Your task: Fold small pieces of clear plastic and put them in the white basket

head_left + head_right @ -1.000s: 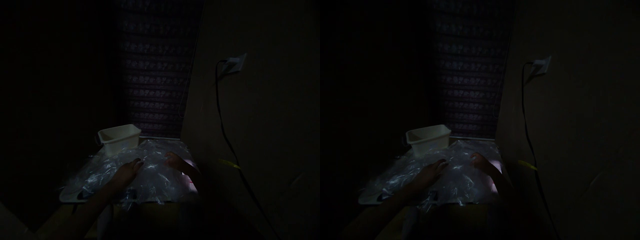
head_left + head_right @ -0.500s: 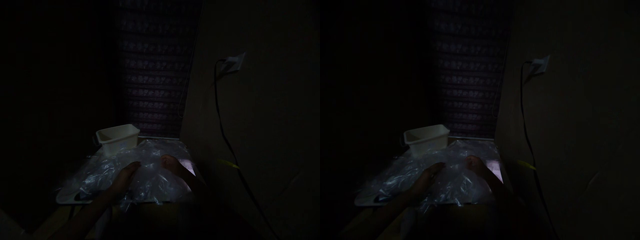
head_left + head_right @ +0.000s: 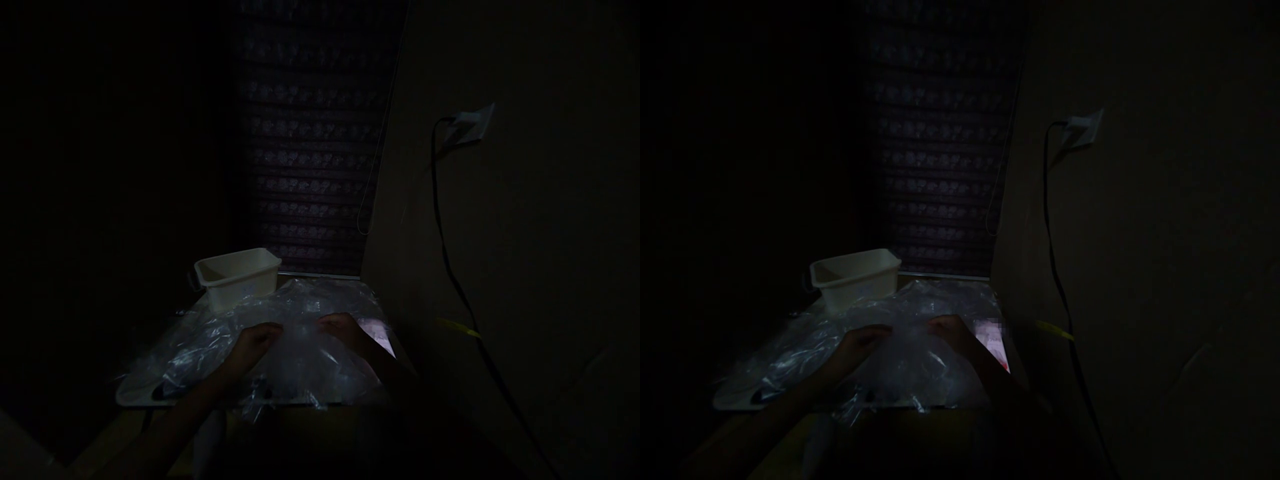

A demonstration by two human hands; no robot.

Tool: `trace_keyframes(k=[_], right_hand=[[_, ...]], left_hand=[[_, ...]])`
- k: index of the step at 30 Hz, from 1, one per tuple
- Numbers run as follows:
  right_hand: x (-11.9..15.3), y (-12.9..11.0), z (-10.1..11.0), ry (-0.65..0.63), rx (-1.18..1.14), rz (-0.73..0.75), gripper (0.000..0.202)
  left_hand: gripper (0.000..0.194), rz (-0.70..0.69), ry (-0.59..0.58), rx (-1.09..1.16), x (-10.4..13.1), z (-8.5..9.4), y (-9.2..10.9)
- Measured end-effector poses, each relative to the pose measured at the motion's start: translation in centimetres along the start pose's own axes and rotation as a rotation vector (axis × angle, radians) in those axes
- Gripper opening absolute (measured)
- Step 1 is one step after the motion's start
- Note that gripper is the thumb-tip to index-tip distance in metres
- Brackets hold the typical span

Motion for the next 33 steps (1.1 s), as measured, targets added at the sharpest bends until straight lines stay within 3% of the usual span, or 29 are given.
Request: trace_keyframes(k=[12, 20, 26, 29, 33], right_hand=[[-0.1, 0.8, 0.2, 0.024, -0.074, -0.092, 0.025], [-0.2, 0.7, -0.1, 0.046, -0.069, -0.146, 0.029], [0.1, 0.7, 0.0, 0.063, -0.073, -0.225, 0.029], [0.1, 0.4, 0.2, 0.066, -0.05, -0.207, 0.031], [0.2, 0.7, 0.3, 0.091, 0.015, -0.288, 0.025]], left_hand=[[0.019, 0.166, -0.057, 0.146, -0.1, -0.3, -0.9], [0.02, 0.451, -0.003, 0.356, 0.3, -0.8, -2.7], [0.027, 0.566, 0.051, 0.411, 0.6, -0.9, -2.6], [0.028, 0.589, 0.054, 0.413, 0.5, -1.2, -2.7], [0.027, 0.66, 0.034, 0.409, 0.7, -1.6, -3.2]])
Point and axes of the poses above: each hand's wrist, its own x-axis away from the middle knuckle, its own z-axis out of the back of the hand, y = z × x, the point moved 7 cm from there along -x, towards the middle knuckle, and after that the axes turned 5 degrees about y, right-handed, at the moved point
